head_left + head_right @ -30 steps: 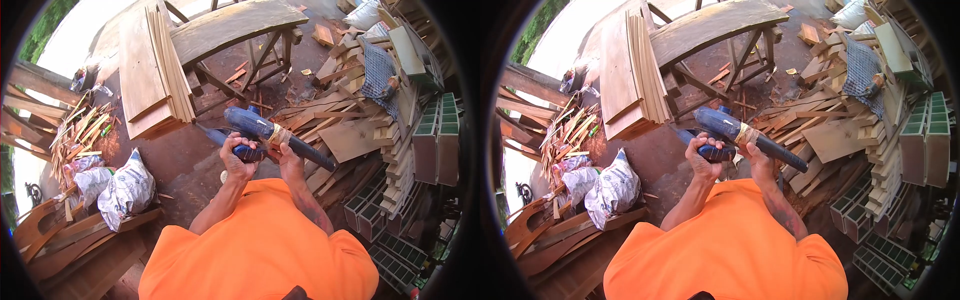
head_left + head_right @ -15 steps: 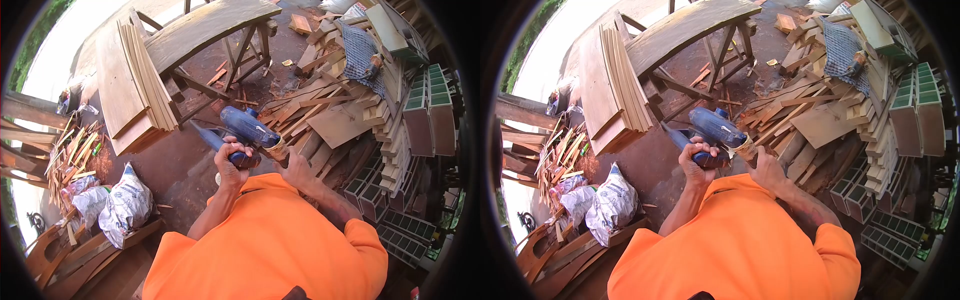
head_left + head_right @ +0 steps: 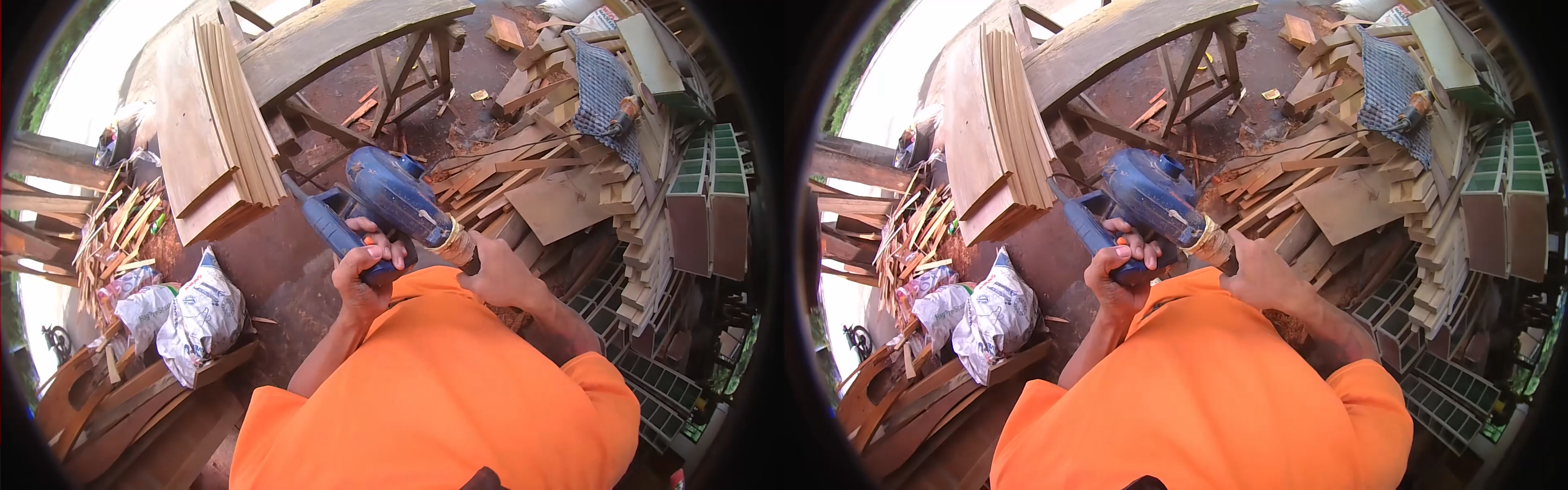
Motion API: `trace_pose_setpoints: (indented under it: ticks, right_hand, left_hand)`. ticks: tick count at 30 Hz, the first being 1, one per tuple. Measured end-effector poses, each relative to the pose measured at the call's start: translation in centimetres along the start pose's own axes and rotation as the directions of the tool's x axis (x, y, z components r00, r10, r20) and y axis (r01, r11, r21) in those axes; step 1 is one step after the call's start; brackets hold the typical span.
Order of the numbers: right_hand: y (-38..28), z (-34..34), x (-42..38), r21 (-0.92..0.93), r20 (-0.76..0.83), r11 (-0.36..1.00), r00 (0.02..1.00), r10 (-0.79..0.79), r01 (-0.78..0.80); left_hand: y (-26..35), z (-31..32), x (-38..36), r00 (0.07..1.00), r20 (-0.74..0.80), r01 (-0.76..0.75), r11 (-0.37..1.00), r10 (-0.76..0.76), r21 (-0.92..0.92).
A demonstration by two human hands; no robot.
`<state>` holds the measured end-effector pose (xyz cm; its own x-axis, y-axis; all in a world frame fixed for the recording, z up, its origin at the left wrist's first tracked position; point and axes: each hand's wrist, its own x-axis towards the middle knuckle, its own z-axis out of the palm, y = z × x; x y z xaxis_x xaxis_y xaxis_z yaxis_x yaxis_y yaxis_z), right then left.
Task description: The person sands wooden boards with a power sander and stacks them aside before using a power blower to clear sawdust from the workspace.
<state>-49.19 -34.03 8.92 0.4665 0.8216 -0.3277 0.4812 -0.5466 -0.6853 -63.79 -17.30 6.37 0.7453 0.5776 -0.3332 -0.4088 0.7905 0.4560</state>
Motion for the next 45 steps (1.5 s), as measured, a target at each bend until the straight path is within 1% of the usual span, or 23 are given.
trace_pose_setpoints:
  ticks: [1,2,4,7,10,13,16,19,22,23,25,28,30,31,32,33,34,35,36,37,38,40,45]
  right_hand:
    - [0.2,-0.2,0.3,0.047,0.065,0.999,0.998,-0.009,0.006]
    - [0.1,-0.5,0.5,0.194,0.166,0.979,0.986,0.032,-0.064]
    - [-0.7,-0.9,0.7,0.446,0.379,0.862,0.923,0.061,-0.24]
    - [-0.9,-0.5,1.2,0.579,0.602,0.675,0.798,0.025,-0.458]
    - [0.8,2.1,1.5,0.728,0.502,0.591,0.857,-0.116,-0.347]
    - [3.1,3.0,1.9,0.614,0.735,0.561,0.66,-0.153,-0.554]
    - [3.8,4.1,1.4,0.674,0.713,0.473,0.668,-0.214,-0.567]
    - [4.2,5.1,0.7,0.724,0.688,0.323,0.671,-0.276,-0.61]
    - [5.2,6.2,0.2,0.645,0.719,0.077,0.569,-0.399,-0.76]
    - [5.2,6.3,0.2,0.655,0.703,0.063,0.576,-0.416,-0.753]
    - [5.0,6.4,0.1,0.673,0.671,0.033,0.592,-0.447,-0.739]
    - [4.2,5.9,0.1,0.685,0.651,-0.063,0.648,-0.395,-0.726]
    - [3.3,5.5,0.5,0.808,0.59,0.123,0.793,-0.153,-0.577]
    - [3.1,5.1,0.7,0.79,0.562,0.302,0.827,-0.009,-0.534]
    - [3.1,5.4,0.4,0.736,0.339,0.6,0.938,0.074,-0.314]
    - [3.2,6.1,0.1,0.538,0.084,0.836,0.994,0.075,-0.108]
    - [2.9,6.8,-0.4,0.231,-0.161,0.972,0.987,-0.005,0.042]
    - [0.1,6.0,-1.7,0.176,-0.094,0.971,0.979,0.179,-0.161]
    - [-1.6,6.6,-2.7,0.037,-0.13,0.968,0.959,0.251,-0.248]
    - [-1.8,8.4,-3.8,0.087,-0.14,0.928,0.917,0.373,-0.364]
    - [-1.4,10.0,-4.0,0.138,-0.098,0.887,0.885,0.454,-0.44]
    - [-1.4,10.6,-5.5,0.223,-0.128,0.894,0.897,0.422,-0.389]
    - [-2.0,10.7,-9.0,0.367,-0.164,0.882,0.913,0.374,-0.296]
  left_hand:
    - [0.4,-0.3,0.1,1.0,0.015,0.018,1.0,-0.019,0.016]
    - [0.6,-0.6,0.2,0.999,0.028,0.036,0.999,-0.037,0.031]
    - [0.7,-1.1,0.1,0.998,0.033,0.055,0.998,-0.055,0.011]
    - [1.0,-1.8,-0.2,0.997,0.024,0.08,0.997,-0.08,0.002]
    - [1.3,-2.0,-0.1,0.995,0.01,0.103,0.995,-0.103,0.011]
    - [1.5,-2.0,0.0,0.991,0.004,0.131,0.991,-0.131,0.031]
    - [1.3,-1.9,0.0,0.988,-0.017,0.151,0.987,-0.15,0.057]
    - [1.1,-2.0,0.3,0.982,-0.045,0.187,0.981,-0.185,0.051]
    - [0.9,-2.4,0.6,0.973,-0.058,0.225,0.973,-0.222,0.05]
    - [0.8,-3.1,0.8,0.968,-0.02,0.251,0.962,-0.25,0.108]
    - [0.8,-3.3,1.2,0.968,-0.002,0.249,0.963,-0.25,0.105]
    - [0.4,-3.2,2.0,0.97,-0.021,0.243,0.965,-0.242,0.103]
    - [0.3,-3.2,2.4,0.967,-0.086,0.248,0.963,-0.24,0.103]
    - [0.3,-3.0,2.3,0.973,-0.08,0.228,0.962,-0.217,0.153]
    - [0.2,-2.7,2.1,0.973,-0.103,0.222,0.959,-0.206,0.175]
    - [0.0,-2.2,1.6,0.972,-0.125,0.22,0.955,-0.197,0.199]
    - [0.1,-1.8,1.1,0.97,-0.146,0.222,0.949,-0.192,0.226]
    - [0.2,-1.6,0.7,0.963,-0.182,0.235,0.946,-0.197,0.224]
    - [0.0,-1.9,0.0,0.969,-0.167,0.216,0.951,-0.181,0.221]
    - [-0.3,-2.1,-0.5,0.972,-0.096,0.23,0.947,-0.213,0.224]
    - [-0.3,-2.8,-1.2,0.977,-0.068,0.214,0.951,-0.203,0.222]
    - [-0.5,-4.1,-2.3,0.974,-0.003,0.221,0.951,-0.226,0.215]
    - [-0.7,-3.2,-5.1,0.961,0.059,0.253,0.944,-0.271,0.21]
